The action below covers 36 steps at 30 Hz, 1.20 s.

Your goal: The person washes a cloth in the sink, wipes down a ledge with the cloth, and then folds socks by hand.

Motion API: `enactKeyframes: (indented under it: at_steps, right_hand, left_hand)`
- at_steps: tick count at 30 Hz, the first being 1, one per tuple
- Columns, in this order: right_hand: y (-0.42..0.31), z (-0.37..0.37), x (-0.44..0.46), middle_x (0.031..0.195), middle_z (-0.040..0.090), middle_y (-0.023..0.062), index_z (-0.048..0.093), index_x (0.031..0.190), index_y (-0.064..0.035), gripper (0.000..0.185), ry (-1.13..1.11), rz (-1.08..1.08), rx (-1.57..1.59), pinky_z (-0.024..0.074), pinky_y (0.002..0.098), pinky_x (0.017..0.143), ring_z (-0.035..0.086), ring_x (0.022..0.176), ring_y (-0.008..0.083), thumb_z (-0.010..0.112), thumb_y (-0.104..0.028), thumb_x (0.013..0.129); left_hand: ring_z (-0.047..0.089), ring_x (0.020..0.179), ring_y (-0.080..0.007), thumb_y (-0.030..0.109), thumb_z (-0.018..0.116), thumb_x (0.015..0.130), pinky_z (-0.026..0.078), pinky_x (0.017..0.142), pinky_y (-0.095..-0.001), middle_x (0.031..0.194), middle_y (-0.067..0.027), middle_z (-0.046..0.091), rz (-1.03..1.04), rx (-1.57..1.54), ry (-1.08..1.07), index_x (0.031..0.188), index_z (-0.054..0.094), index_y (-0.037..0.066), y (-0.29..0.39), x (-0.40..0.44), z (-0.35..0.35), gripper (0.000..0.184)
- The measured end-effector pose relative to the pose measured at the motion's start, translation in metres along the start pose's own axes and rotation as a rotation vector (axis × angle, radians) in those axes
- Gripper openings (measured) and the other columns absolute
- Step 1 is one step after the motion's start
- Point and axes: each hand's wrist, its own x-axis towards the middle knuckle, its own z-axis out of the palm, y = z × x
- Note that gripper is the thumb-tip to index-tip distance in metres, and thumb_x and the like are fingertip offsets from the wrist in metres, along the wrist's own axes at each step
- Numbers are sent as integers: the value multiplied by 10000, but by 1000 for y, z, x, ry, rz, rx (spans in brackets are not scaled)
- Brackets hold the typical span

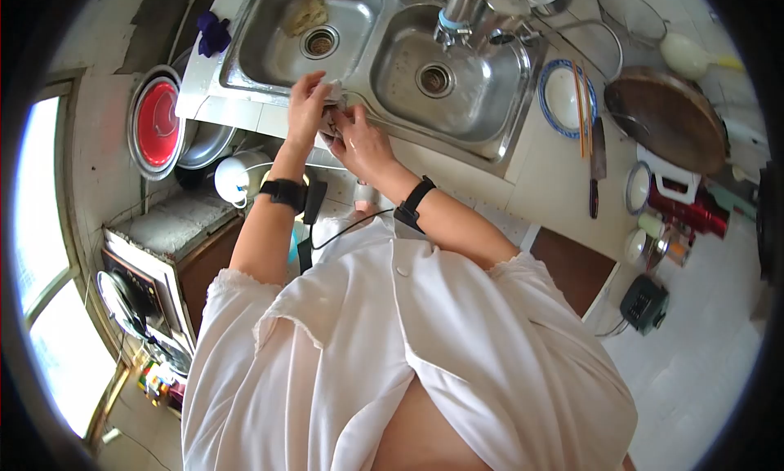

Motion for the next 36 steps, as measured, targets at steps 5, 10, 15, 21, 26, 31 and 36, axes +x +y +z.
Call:
enactKeyframes:
  at_steps: [5, 10, 15, 21, 26, 31, 36]
  right_hand:
    - [51, -3, -70, 1136, 565, 163, 639, 1167, -119, 296, 157, 50, -251, 614, 528, 707, 725, 837, 393, 714, -199, 892]
    - [147, -65, -206, 1175, 583, 127, 665, 1167, -144, 271, 365, 561, -551, 601, 527, 743, 725, 924, 371, 683, -226, 910]
    - [211, -147, -324, 1185, 621, 126, 672, 1273, -171, 352, 436, 1066, -670, 594, 533, 806, 732, 945, 384, 680, -244, 929]
    - [229, -167, -385, 974, 807, 116, 727, 1281, -90, 427, 892, 909, 314, 591, 362, 788, 773, 914, 204, 743, -261, 890]
    - [143, -228, -413, 1094, 780, 157, 609, 1366, 65, 432, 718, 589, 637, 588, 296, 815, 754, 950, 178, 678, -60, 958]
    - [96, -282, -471, 1371, 684, 155, 543, 1468, 54, 512, 455, 454, 933, 584, 277, 827, 728, 1082, 185, 593, -223, 1040]
    - [176, -289, -545, 1581, 538, 124, 484, 1550, 1, 600, 332, 138, 1715, 491, 399, 1108, 575, 1393, 288, 382, -425, 1140]
  left_hand:
    - [656, 1158, -218, 200, 682, 954, 507, 1009, -355, 1277, -139, 707, 102, -99, -8, 1340, 683, 78, -17, -27, -9, 404]
    - [676, 1088, -180, 181, 671, 979, 515, 977, -327, 1238, -95, 732, 77, -26, -175, 1310, 682, 54, -17, -60, 18, 354]
    - [690, 960, -155, 144, 639, 1003, 529, 852, -308, 1146, -62, 729, 12, -109, -456, 1260, 670, 67, -12, -99, 74, 270]
    - [699, 964, -154, 257, 572, 1055, 521, 907, -333, 1225, -58, 714, -65, 40, -921, 1330, 645, 109, 44, -163, 141, 321]
    - [628, 1188, -216, 424, 582, 1036, 487, 1032, -377, 1373, -74, 640, -168, -33, -1157, 1416, 622, 165, 70, -240, 254, 461]
    - [642, 1163, -262, 481, 533, 1063, 492, 1052, -453, 1297, -59, 679, -912, -613, -1510, 1467, 563, 167, 27, -340, 395, 513]
    - [618, 1216, -284, 484, 503, 1082, 493, 1061, -469, 1426, -101, 592, -1070, -1053, -1720, 1517, 498, 115, -42, -424, 515, 570]
